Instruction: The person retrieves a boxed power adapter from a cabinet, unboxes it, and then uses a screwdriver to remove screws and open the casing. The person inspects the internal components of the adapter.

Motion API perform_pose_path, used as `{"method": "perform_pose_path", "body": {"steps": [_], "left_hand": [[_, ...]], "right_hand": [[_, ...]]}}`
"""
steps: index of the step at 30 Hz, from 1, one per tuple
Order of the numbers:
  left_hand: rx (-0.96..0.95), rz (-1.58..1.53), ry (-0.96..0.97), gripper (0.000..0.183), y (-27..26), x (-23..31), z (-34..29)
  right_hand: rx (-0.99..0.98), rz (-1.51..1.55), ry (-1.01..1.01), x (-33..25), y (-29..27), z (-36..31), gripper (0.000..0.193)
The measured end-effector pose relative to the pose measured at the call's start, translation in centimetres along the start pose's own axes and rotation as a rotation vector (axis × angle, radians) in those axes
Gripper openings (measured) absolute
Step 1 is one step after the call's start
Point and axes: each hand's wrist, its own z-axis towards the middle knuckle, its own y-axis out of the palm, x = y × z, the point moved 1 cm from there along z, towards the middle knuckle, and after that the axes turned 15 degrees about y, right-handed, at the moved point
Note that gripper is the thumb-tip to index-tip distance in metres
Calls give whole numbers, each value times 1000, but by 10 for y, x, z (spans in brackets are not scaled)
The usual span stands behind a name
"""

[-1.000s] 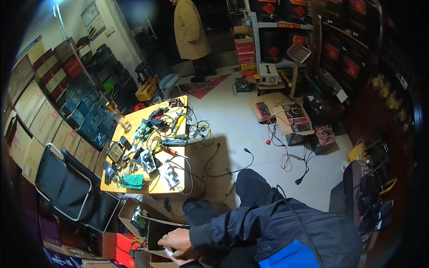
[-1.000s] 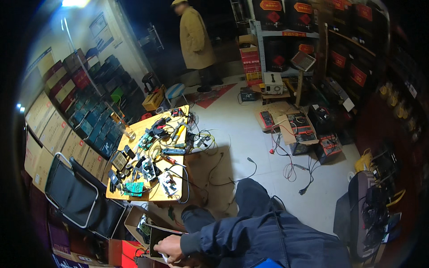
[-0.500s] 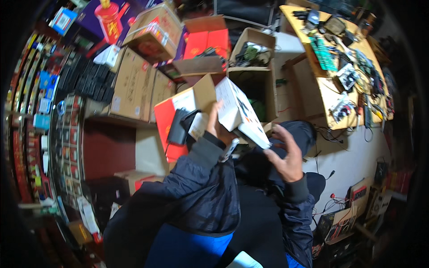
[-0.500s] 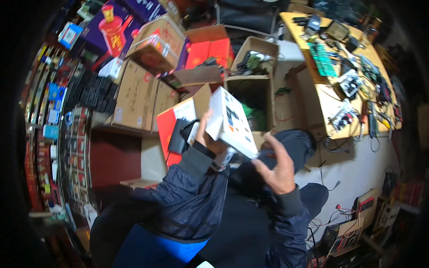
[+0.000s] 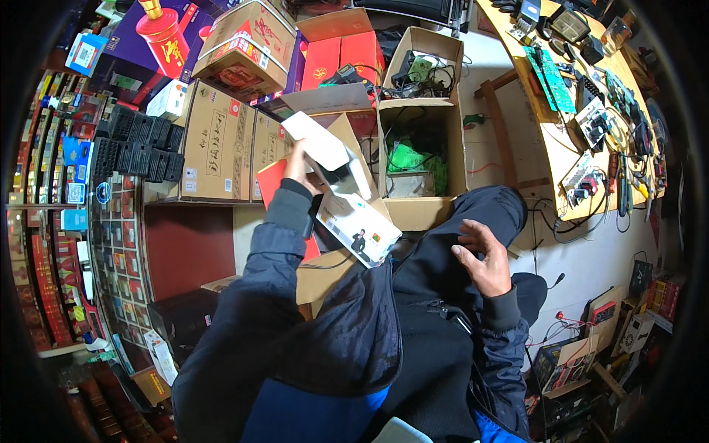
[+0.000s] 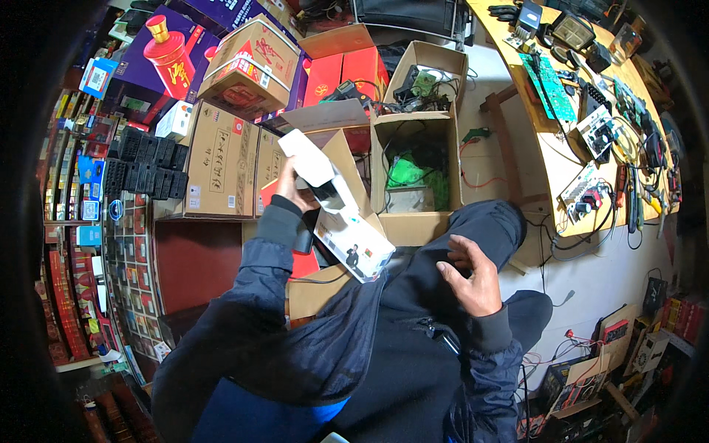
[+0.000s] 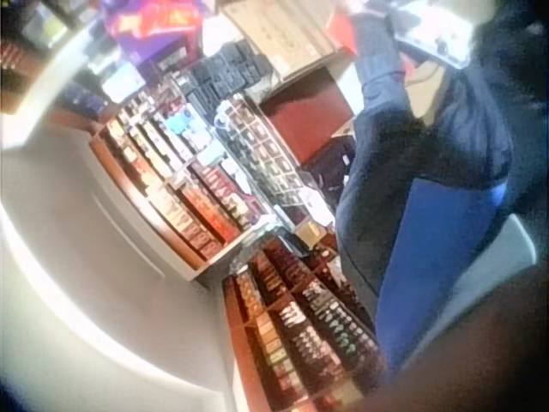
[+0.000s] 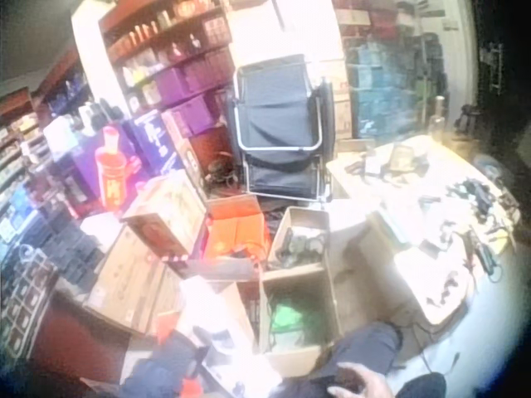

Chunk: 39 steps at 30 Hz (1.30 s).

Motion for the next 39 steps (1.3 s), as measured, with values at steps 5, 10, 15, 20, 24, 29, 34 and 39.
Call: {"method": "perform_pose_path", "body": {"steps": [5,10,15,20,24,29,34,39], "left_hand": [[-10,191,-121,122,45,-52,25],[116,234,-21,130,67,-69,17],[82,137,20,91,29,-76,24],[99,-192,-18,49,5,-101,25],[52,-223,-192,55,11,-102,35],[51,-52,-279,50,15,-88,29],[-77,202,-212,42,-15,-54,-10],[-65,561,-254,59,-60,-58,-69]], "right_hand": [[19,-7,42,1,-3,5,51],[-1,16,73,4,4,11,49],[6,-5,68,3,2,9,47],[20,35,94,5,-3,4,42],[5,52,96,7,-1,3,42],[25,-5,87,6,-4,0,43],[59,47,101,13,-12,-8,42],[55,92,115,20,-13,-8,41]]}}
